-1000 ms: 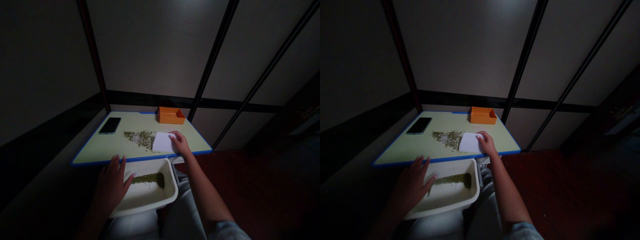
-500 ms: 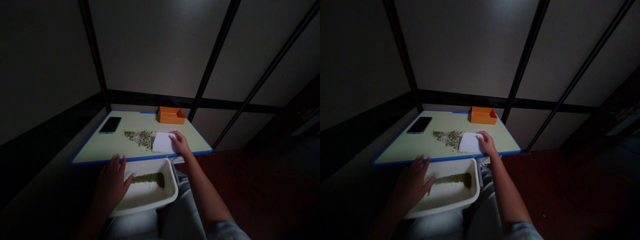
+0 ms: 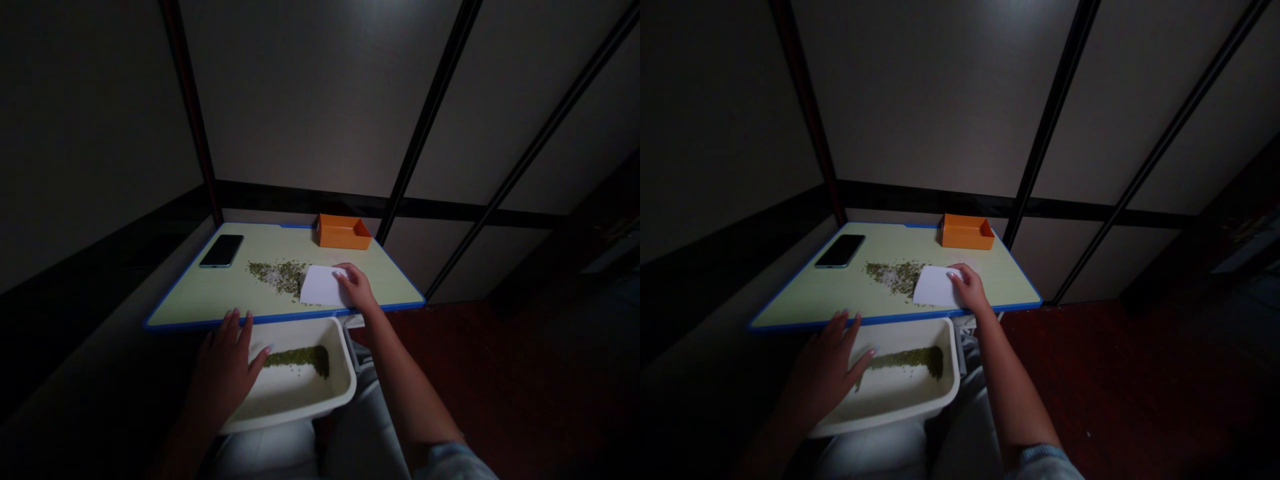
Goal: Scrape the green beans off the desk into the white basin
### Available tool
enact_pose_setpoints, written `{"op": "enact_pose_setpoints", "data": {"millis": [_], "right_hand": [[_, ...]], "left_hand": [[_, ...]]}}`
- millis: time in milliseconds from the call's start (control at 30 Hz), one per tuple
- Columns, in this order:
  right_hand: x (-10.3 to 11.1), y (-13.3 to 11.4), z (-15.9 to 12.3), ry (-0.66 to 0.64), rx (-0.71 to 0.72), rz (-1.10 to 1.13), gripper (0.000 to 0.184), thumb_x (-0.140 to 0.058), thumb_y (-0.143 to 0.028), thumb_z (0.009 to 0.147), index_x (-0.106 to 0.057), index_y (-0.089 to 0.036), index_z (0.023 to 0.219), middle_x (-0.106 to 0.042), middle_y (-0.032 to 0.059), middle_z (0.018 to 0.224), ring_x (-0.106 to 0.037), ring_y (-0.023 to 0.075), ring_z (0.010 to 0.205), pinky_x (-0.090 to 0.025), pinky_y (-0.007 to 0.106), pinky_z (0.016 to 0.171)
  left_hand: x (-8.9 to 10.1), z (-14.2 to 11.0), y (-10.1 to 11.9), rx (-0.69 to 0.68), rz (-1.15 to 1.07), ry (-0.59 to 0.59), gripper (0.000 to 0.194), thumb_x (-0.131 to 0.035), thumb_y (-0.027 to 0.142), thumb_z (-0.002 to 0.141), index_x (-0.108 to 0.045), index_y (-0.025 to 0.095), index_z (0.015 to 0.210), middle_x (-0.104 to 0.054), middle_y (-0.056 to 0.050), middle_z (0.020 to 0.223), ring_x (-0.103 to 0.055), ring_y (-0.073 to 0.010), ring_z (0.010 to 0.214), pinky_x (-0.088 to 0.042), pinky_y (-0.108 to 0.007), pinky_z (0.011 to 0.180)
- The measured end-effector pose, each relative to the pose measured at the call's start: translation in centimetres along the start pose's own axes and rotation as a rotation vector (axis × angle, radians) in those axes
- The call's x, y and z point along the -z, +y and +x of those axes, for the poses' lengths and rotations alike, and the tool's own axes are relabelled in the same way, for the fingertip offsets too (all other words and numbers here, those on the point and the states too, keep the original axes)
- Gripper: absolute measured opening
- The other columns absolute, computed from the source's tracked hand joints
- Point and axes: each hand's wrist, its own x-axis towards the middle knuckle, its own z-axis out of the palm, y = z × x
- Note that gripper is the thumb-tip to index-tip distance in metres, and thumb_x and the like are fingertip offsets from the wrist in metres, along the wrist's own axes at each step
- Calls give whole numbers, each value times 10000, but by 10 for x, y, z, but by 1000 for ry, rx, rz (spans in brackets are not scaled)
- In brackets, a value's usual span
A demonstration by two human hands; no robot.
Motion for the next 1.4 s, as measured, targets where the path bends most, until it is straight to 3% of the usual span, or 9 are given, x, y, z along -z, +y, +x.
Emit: {"op": "enact_pose_setpoints", "data": {"millis": [600,1400], "right_hand": [[1,-2,0,-7,-8,10,244,-624,-410,770,-665,-205,895,-685,35,895,-607,201,872,-464,321,805],[-12,-9,0,12,-24,18,238,-622,-408,756,-651,-207,882,-687,40,890,-608,204,851,-474,321,779]], "left_hand": [[10,4,3,30,5,-131,609,-491,416,891,-486,59,1385,-410,-215,1469,-373,-339,1376,-394,-465,1038],[4,0,2,7,6,-36,596,-477,415,893,-511,50,1363,-443,-226,1443,-398,-351,1356,-407,-482,1018]]}}
